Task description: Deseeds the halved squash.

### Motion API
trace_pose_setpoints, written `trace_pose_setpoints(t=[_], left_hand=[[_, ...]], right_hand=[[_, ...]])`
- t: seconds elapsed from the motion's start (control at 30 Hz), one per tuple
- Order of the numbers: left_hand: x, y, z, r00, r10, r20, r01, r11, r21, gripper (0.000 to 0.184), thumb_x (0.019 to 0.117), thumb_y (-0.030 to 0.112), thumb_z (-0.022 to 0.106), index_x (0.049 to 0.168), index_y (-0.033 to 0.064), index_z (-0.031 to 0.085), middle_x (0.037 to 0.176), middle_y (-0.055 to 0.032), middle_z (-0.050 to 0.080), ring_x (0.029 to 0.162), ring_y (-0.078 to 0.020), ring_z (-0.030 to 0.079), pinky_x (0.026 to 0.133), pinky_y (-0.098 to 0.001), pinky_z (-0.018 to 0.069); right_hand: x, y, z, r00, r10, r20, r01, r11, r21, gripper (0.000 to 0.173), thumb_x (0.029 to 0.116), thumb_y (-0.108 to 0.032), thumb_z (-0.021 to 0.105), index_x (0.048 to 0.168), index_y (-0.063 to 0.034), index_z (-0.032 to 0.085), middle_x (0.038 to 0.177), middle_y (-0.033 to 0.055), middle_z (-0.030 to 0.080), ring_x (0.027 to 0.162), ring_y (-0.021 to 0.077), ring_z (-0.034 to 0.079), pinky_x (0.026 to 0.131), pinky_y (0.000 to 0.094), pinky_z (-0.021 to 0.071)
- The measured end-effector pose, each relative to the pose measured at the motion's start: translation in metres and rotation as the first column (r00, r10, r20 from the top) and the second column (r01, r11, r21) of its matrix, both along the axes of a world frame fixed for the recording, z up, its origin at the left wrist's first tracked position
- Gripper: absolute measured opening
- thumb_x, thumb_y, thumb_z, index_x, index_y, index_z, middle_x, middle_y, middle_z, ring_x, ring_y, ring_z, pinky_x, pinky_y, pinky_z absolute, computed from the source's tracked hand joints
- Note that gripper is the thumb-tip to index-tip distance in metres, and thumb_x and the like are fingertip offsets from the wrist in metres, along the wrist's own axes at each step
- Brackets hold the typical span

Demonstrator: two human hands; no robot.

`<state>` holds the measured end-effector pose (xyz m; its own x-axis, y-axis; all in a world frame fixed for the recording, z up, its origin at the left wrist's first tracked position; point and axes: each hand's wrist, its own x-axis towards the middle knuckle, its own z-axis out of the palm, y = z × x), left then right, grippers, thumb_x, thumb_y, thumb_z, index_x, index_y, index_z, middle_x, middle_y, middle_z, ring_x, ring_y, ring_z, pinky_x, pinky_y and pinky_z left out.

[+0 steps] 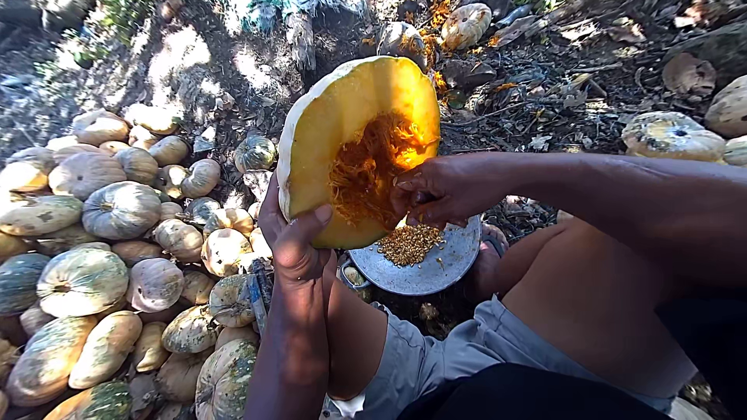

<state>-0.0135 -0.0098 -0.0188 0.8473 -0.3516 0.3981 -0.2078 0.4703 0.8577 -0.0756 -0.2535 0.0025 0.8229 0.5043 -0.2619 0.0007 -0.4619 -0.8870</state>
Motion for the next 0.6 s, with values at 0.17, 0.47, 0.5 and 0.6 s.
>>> trace_pose_setpoints(t=[0.17, 0.47, 0.5, 0.6], left_hand=[[0.001, -0.002, 0.0, 1.0, -0.017, 0.001, 0.017, 1.0, -0.016, 0.052, 0.0762, 0.006, 0.074, 0.127, 0.0099, 0.062, 0.11, -0.0021, 0.072, 0.099, -0.0117, 0.071, 0.086, -0.0331, 0.0615], [0.0, 0.0, 0.001, 0.999, 0.019, -0.033, -0.02, 1.0, -0.019, 0.051, 0.0748, 0.006, 0.076, 0.124, 0.0103, 0.062, 0.108, -0.0021, 0.073, 0.098, -0.0118, 0.071, 0.085, -0.0331, 0.0618], [0.0, -0.001, 0.001, 0.998, 0.031, -0.055, -0.033, 0.999, -0.026, 0.05, 0.0742, 0.006, 0.076, 0.123, 0.0102, 0.063, 0.107, -0.0026, 0.073, 0.097, -0.0118, 0.072, 0.084, -0.0331, 0.062], [0.0, -0.004, 0.004, 0.988, 0.066, -0.138, -0.073, 0.996, -0.047, 0.046, 0.0732, 0.006, 0.075, 0.117, 0.0089, 0.064, 0.103, -0.0055, 0.073, 0.094, -0.0137, 0.073, 0.081, -0.0351, 0.0627]], right_hand=[[0.003, 0.012, 0.002, 0.996, -0.063, -0.059, 0.062, 0.998, -0.021, 0.043, 0.1023, -0.012, 0.063, 0.145, -0.0132, 0.057, 0.068, 0.0052, 0.066, 0.045, 0.0092, 0.057, 0.042, 0.0229, 0.0483], [-0.002, -0.002, -0.002, 0.999, 0.035, 0.032, -0.034, 0.998, -0.05, 0.011, 0.0988, -0.006, 0.066, 0.11, -0.003, 0.067, 0.067, 0.0042, 0.063, 0.049, 0.01, 0.06, 0.045, 0.0245, 0.0516], [-0.002, -0.002, -0.002, 0.998, 0.032, 0.059, -0.028, 0.997, -0.066, 0.014, 0.0988, -0.007, 0.066, 0.112, -0.0042, 0.066, 0.066, 0.0037, 0.063, 0.049, 0.0097, 0.059, 0.045, 0.0244, 0.0513], [0.0, -0.005, -0.001, 0.986, 0.022, 0.165, -0.008, 0.997, -0.083, 0.035, 0.0993, -0.009, 0.065, 0.134, -0.0099, 0.06, 0.069, 0.0015, 0.062, 0.051, 0.0074, 0.057, 0.048, 0.0239, 0.0506]])
